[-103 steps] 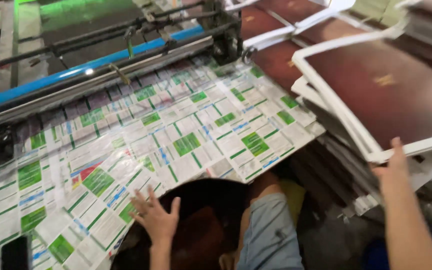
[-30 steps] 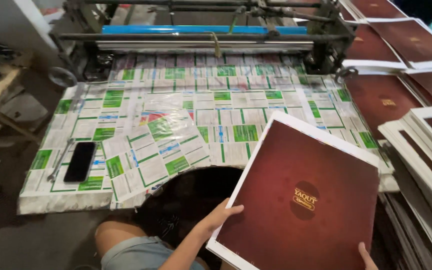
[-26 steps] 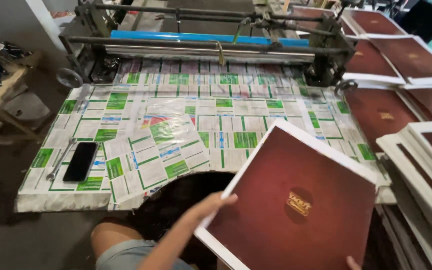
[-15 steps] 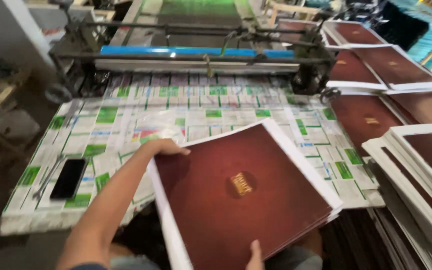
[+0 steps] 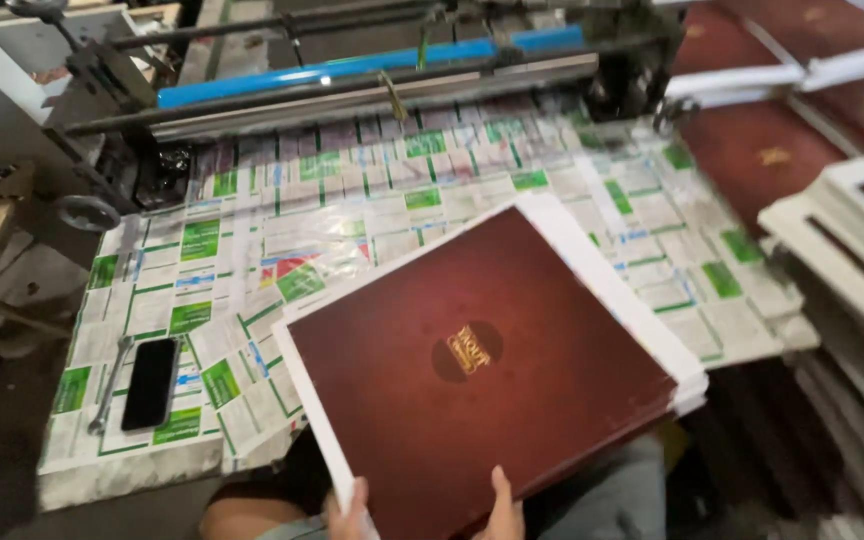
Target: The person places printed paper sheets onto cardboard boards using a gluing and lamination machine.
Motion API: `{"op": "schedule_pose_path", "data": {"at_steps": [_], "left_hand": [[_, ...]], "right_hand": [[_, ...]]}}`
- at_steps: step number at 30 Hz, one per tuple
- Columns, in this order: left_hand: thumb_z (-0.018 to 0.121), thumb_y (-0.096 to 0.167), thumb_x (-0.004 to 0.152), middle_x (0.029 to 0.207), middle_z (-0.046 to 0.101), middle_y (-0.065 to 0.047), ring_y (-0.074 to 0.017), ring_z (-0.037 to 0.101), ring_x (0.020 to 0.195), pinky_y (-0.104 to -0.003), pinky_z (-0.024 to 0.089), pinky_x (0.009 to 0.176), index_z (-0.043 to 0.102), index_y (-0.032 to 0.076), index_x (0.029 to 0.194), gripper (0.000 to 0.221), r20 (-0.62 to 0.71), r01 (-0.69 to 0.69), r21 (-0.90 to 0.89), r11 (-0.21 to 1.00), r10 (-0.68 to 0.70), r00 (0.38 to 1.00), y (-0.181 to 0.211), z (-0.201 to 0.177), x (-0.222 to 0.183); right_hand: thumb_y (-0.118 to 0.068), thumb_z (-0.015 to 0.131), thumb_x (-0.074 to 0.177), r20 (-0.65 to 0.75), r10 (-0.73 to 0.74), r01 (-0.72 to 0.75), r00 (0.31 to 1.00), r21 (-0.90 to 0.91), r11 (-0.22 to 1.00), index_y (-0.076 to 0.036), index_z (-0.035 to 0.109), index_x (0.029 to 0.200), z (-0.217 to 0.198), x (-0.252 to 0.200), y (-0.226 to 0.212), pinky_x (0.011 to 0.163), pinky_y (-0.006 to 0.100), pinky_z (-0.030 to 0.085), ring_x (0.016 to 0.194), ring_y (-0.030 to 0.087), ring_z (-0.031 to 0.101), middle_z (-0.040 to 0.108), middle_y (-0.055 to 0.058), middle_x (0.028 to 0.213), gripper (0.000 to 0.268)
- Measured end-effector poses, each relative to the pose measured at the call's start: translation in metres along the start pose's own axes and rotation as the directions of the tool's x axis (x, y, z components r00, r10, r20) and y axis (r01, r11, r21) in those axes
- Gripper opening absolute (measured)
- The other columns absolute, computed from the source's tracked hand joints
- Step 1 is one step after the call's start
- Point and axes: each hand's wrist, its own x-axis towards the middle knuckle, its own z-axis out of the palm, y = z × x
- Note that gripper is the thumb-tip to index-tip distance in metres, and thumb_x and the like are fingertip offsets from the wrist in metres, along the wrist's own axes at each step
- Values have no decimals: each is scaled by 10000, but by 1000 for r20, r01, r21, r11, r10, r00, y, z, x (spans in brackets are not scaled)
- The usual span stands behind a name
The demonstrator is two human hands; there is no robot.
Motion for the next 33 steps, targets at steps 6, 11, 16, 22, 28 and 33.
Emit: {"op": "schedule_pose_path", "data": {"at_steps": [6,11,16,22,28,33], "left_hand": [[666,134,890,1327,631,-246,-379,642,1175,-510,519,993,479,-58,1445,616,477,726,-246,642,-572,667,92,1,-16],[579,55,899,1411,581,-237,-382,613,1261,-526,479,1064,366,10,1516,654,491,727,-193,659,-577,653,66,7,-1],[653,21,869,1377,599,-306,-394,635,1253,-506,482,1083,414,-100,1452,642,452,608,-161,778,-490,746,-8,5,-3],[710,131,877,1275,650,-257,-336,654,1168,-453,501,1022,485,-108,1375,597,362,425,-19,905,-390,846,-54,10,-2],[758,214,880,1142,712,-173,-241,664,1036,-357,528,913,626,-96,1244,496,316,452,-145,880,-392,864,8,11,-16],[741,245,891,1065,724,-122,-185,658,965,-334,528,870,648,-63,1186,436,336,403,-46,914,-365,868,35,-10,8]], "right_hand": [[-438,689,982,116,364,-336,924,-203,919,-145,177,1633,-57,-52,-95,1181,512,432,1521,422,402,262,269,1651,879],[-476,524,968,689,-173,694,704,-616,372,-44,725,1230,0,-179,-255,809,402,629,947,205,766,775,105,1130,544],[-542,608,971,493,-869,214,44,-854,-474,-27,588,1379,-81,-15,-387,1013,525,483,1199,448,597,623,269,1303,657],[-570,512,982,329,-907,47,263,-943,-329,-94,518,1463,-60,-19,-366,1039,603,441,1274,447,535,592,212,1404,677],[-617,512,975,213,-941,-67,263,-969,-238,-90,530,1436,-48,-22,-364,1026,657,413,1290,474,501,553,278,1359,700],[-640,530,952,95,-920,-140,379,-977,-159,-84,490,1427,-50,-48,-347,1014,673,405,1269,522,491,526,322,1354,732]]}}
